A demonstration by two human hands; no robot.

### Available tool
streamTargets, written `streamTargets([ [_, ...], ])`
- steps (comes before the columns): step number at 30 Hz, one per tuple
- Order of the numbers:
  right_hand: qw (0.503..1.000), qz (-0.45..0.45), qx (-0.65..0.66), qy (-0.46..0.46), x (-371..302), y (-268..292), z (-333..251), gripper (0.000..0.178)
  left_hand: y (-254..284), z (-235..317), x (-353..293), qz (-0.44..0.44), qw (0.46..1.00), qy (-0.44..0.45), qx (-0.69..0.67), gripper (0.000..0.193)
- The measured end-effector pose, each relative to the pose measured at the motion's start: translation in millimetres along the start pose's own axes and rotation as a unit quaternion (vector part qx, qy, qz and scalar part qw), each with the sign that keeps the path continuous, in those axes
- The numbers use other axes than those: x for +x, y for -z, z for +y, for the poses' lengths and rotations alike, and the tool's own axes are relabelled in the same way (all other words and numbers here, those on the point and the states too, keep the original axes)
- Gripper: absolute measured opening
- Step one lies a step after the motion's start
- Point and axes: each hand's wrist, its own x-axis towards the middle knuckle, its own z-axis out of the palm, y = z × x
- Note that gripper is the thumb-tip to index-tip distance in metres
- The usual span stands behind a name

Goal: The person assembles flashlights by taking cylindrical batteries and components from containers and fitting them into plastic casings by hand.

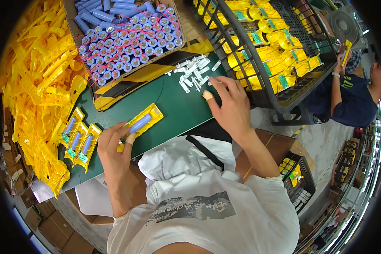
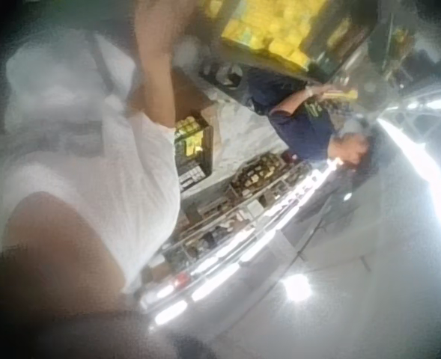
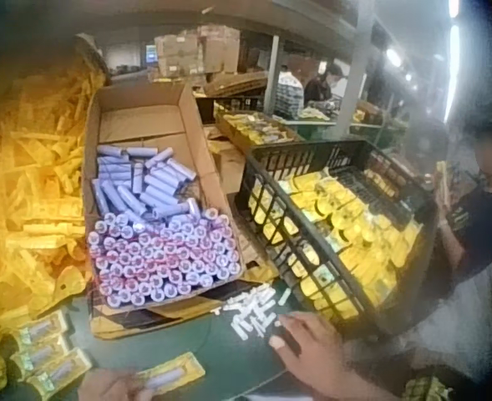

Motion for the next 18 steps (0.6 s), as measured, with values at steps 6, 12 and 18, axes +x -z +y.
streamTargets([
  [6, 0.991, -0.060, 0.061, 0.102, -37.0, 4.1, 8.4, 0.039, 0.9, 29.5, 16.7, 0.013, 0.999, -0.026, 0.034, 0.035],
  [12, 0.936, -0.080, 0.109, 0.324, -35.4, -4.8, 11.7, 0.034, -22.8, 24.7, 24.6, -0.015, 0.999, -0.039, 0.035, 0.036],
  [18, 0.875, -0.188, 0.442, -0.059, 14.5, -22.6, -46.6, 0.018, -27.7, 22.1, 25.6, -0.012, 1.000, -0.011, -0.021, 0.033],
])
